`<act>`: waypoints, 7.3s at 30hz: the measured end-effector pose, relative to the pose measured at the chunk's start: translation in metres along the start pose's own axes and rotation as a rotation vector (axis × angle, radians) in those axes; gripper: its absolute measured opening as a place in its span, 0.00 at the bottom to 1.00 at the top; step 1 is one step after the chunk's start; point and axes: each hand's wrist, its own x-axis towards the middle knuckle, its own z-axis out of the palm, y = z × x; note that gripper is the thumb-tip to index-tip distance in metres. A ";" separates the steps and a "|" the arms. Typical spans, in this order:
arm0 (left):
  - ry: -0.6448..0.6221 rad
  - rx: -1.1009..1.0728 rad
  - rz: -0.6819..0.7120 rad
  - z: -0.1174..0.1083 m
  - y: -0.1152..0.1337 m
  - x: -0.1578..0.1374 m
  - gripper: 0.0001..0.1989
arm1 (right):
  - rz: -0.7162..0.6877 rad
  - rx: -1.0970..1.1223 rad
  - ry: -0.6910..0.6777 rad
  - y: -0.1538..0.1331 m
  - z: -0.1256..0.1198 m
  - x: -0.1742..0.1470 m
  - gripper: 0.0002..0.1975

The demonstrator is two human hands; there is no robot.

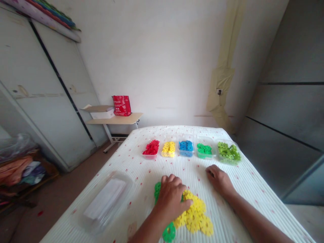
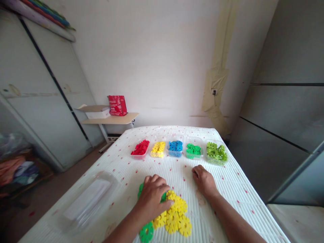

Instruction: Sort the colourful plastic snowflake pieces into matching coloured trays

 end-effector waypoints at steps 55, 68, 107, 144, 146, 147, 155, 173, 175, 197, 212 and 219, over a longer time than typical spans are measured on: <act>0.407 -0.182 -0.407 0.001 -0.097 -0.011 0.11 | -0.017 -0.069 0.002 -0.003 0.002 -0.002 0.12; 0.579 -0.294 -0.497 0.003 -0.106 -0.008 0.10 | -0.289 0.379 -0.244 -0.087 0.022 0.025 0.18; 0.572 -0.385 -0.525 0.007 -0.114 -0.010 0.11 | -0.028 0.747 -0.842 -0.111 -0.013 0.021 0.04; 0.562 -0.405 -0.535 0.003 -0.111 -0.010 0.12 | 0.293 0.958 -0.526 -0.070 -0.015 0.034 0.07; 0.563 -0.404 -0.532 0.003 -0.111 -0.010 0.12 | 0.293 0.929 -0.525 -0.068 -0.016 0.034 0.07; 0.564 -0.405 -0.531 0.003 -0.111 -0.010 0.12 | 0.290 0.910 -0.520 -0.067 -0.016 0.035 0.08; 0.552 -0.409 -0.528 0.004 -0.113 -0.009 0.12 | 0.353 0.827 -0.536 -0.054 -0.025 0.037 0.08; 0.573 -0.399 -0.519 0.001 -0.109 -0.008 0.11 | 0.475 0.879 0.139 -0.018 -0.020 0.051 0.10; 0.567 -0.396 -0.521 0.001 -0.109 -0.009 0.11 | 0.446 0.790 0.047 -0.017 -0.016 0.049 0.06; -0.004 0.036 0.003 0.000 0.001 -0.011 0.13 | 0.221 0.012 -0.048 -0.027 0.016 0.032 0.08; -0.085 0.063 -0.083 0.014 0.003 -0.014 0.17 | 0.201 -0.029 -0.041 -0.027 0.018 0.032 0.08; -0.078 0.049 -0.056 0.015 0.002 -0.015 0.16 | 0.202 -0.038 -0.035 -0.027 0.018 0.032 0.08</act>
